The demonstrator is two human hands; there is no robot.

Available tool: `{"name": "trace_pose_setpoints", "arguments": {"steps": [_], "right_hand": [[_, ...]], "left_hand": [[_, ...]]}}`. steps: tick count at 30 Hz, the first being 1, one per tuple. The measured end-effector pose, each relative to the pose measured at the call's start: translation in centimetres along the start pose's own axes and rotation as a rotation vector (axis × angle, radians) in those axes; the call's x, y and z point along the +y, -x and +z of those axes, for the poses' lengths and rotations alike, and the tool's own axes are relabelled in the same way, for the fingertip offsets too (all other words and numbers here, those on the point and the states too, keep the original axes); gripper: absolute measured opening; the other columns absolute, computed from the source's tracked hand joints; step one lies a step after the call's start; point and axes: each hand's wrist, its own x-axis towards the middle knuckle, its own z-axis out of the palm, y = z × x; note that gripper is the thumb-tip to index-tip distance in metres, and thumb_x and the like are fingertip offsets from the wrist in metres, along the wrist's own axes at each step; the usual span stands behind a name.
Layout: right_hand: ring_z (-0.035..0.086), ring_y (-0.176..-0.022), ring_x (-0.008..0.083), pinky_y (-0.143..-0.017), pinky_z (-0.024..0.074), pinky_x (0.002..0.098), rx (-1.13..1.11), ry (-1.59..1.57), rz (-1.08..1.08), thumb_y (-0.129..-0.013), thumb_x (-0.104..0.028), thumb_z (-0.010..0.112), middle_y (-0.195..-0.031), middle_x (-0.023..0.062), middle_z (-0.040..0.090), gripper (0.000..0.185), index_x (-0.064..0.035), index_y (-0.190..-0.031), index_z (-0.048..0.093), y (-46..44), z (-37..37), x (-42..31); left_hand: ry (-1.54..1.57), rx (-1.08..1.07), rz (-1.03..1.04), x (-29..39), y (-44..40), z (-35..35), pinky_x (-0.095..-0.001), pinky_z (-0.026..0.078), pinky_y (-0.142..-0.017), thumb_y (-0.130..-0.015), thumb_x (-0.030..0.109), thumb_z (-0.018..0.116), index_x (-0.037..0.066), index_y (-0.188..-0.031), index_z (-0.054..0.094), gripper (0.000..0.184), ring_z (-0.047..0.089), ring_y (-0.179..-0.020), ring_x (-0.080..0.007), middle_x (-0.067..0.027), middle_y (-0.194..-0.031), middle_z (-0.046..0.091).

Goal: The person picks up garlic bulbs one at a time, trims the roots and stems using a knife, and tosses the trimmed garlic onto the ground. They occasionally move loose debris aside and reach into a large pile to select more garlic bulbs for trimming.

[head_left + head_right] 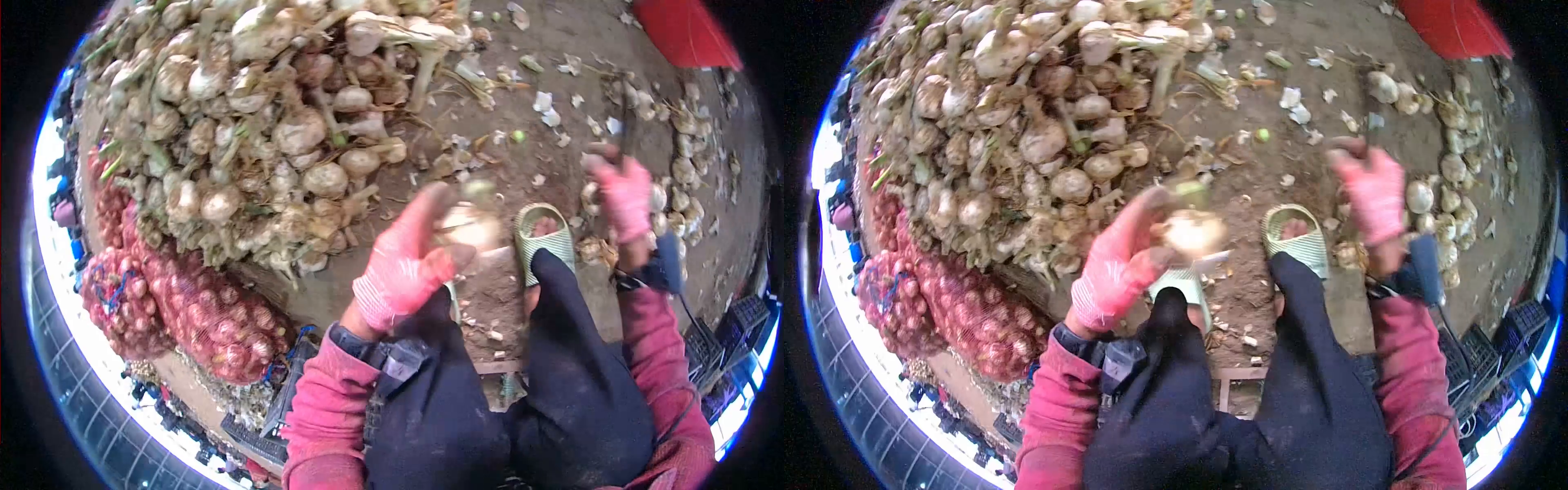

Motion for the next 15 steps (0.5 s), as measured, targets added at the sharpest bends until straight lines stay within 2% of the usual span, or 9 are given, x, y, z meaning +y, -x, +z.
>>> {"name": "trace_pose_setpoints", "arguments": {"steps": [2, 3, 5, 6, 7, 8, 10, 11, 15], "right_hand": [[0.051, -0.048, 0.006, -0.043, 0.0371, 0.0208, 0.318, -0.169, -0.055, -0.078, -0.022, 0.064, -0.078, 0.0024, 0.063, 0.024, -0.0109, -0.1, 0.065, -0.8, -3.4, 0.1], [0.052, -0.048, 0.0053, -0.043, 0.0371, 0.0182, 0.412, -0.264, -0.036, -0.079, -0.021, 0.066, -0.08, 0.0025, 0.064, 0.025, -0.0101, -0.101, 0.064, -0.8, -5.4, -0.4], [0.05, -0.049, 0.0037, -0.047, 0.0376, 0.0163, 0.504, -0.429, -0.146, -0.08, -0.017, 0.066, -0.08, 0.0037, 0.064, 0.023, -0.0057, -0.1, 0.063, -2.9, -9.7, 2.5], [0.048, -0.049, 0.0037, -0.046, 0.0369, 0.0163, 0.508, -0.428, -0.154, -0.08, -0.015, 0.066, -0.078, 0.003, 0.063, 0.023, -0.0051, -0.1, 0.063, -2.4, -9.9, 1.3], [0.048, -0.05, 0.0037, -0.046, 0.0371, 0.0164, 0.501, -0.372, -0.135, -0.08, -0.015, 0.066, -0.078, 0.0023, 0.063, 0.023, -0.0053, -0.101, 0.063, -1.6, -9.1, 0.1], [0.047, -0.05, 0.0036, -0.046, 0.0374, 0.0165, 0.486, -0.315, -0.119, -0.08, -0.015, 0.065, -0.078, 0.0015, 0.062, 0.024, -0.0055, -0.102, 0.063, -0.9, -7.8, -1.3], [0.049, -0.053, 0.0038, -0.046, 0.0378, 0.0172, 0.302, -0.326, -0.102, -0.081, -0.016, 0.064, -0.078, 0.0005, 0.061, 0.026, -0.005, -0.104, 0.062, 0.2, -4.4, -3.3], [0.049, -0.054, 0.0044, -0.047, 0.039, 0.018, 0.201, -0.287, -0.102, -0.08, -0.016, 0.064, -0.078, 0.0006, 0.061, 0.027, -0.0043, -0.104, 0.062, 0.5, -3.0, -3.7], [0.051, -0.059, 0.0042, -0.05, 0.04, 0.0198, -0.099, -0.203, -0.112, -0.078, -0.016, 0.065, -0.075, 0.0001, 0.061, 0.026, -0.0042, -0.101, 0.064, 3.0, 3.1, -5.3]], "left_hand": [[0.096, 0.161, 0.087, 0.0, 1.1, -1.3, -0.034, 0.051, -0.078, -0.081, 0.032, 0.065, -0.001, -0.132, 0.032, 0.07, 0.055, -0.1, -0.0241, -0.0157, -0.12, 0.047], [-0.231, 0.491, 0.041, -1.4, 1.3, -3.3, -0.0294, 0.054, -0.068, -0.082, 0.036, 0.063, -0.001, -0.129, 0.035, 0.066, 0.059, -0.09, -0.0217, -0.0157, -0.113, 0.053], [-0.235, 0.849, -0.26, 0.7, 2.6, -6.4, -0.024, 0.051, -0.052, -0.083, 0.041, 0.061, -0.005, -0.119, 0.042, 0.061, 0.06, -0.069, -0.0126, -0.0135, -0.095, 0.06], [-0.455, 0.998, -0.197, -1.3, 3.5, -8.7, -0.0244, 0.05, -0.054, -0.081, 0.046, 0.061, -0.005, -0.115, 0.043, 0.064, 0.06, -0.071, -0.0131, -0.0138, -0.093, 0.06], [-0.849, 1.074, -0.333, -1.5, 4.0, -10.0, -0.032, 0.051, -0.062, -0.074, 0.05, 0.067, -0.006, -0.117, 0.043, 0.074, 0.063, -0.079, -0.0235, -0.0186, -0.096, 0.061], [-0.845, 1.074, -0.339, -1.2, 3.7, -10.0, -0.032, 0.051, -0.062, -0.074, 0.05, 0.067, -0.006, -0.117, 0.043, 0.074, 0.063, -0.079, -0.0235, -0.0186, -0.096, 0.061], [-1.245, 0.901, -0.813, 0.3, 2.0, -10.1, -0.0379, 0.049, -0.074, -0.068, 0.049, 0.072, -0.006, -0.117, 0.043, 0.079, 0.061, -0.088, -0.0349, -0.024, -0.1, 0.06], [-1.167, 0.922, -0.834, 0.5, 1.6, -10.7, -0.0399, 0.046, -0.08, -0.063, 0.043, 0.075, -0.006, -0.116, 0.046, 0.077, 0.059, -0.093, -0.0401, -0.0276, -0.104, 0.058], [-0.923, 1.051, -0.492, -2.7, 2.0, -13.7, -0.038, 0.046, -0.08, -0.054, 0.029, 0.082, -0.007, -0.106, 0.051, 0.07, 0.06, -0.09, -0.0325, -0.024, -0.1, 0.06]]}}
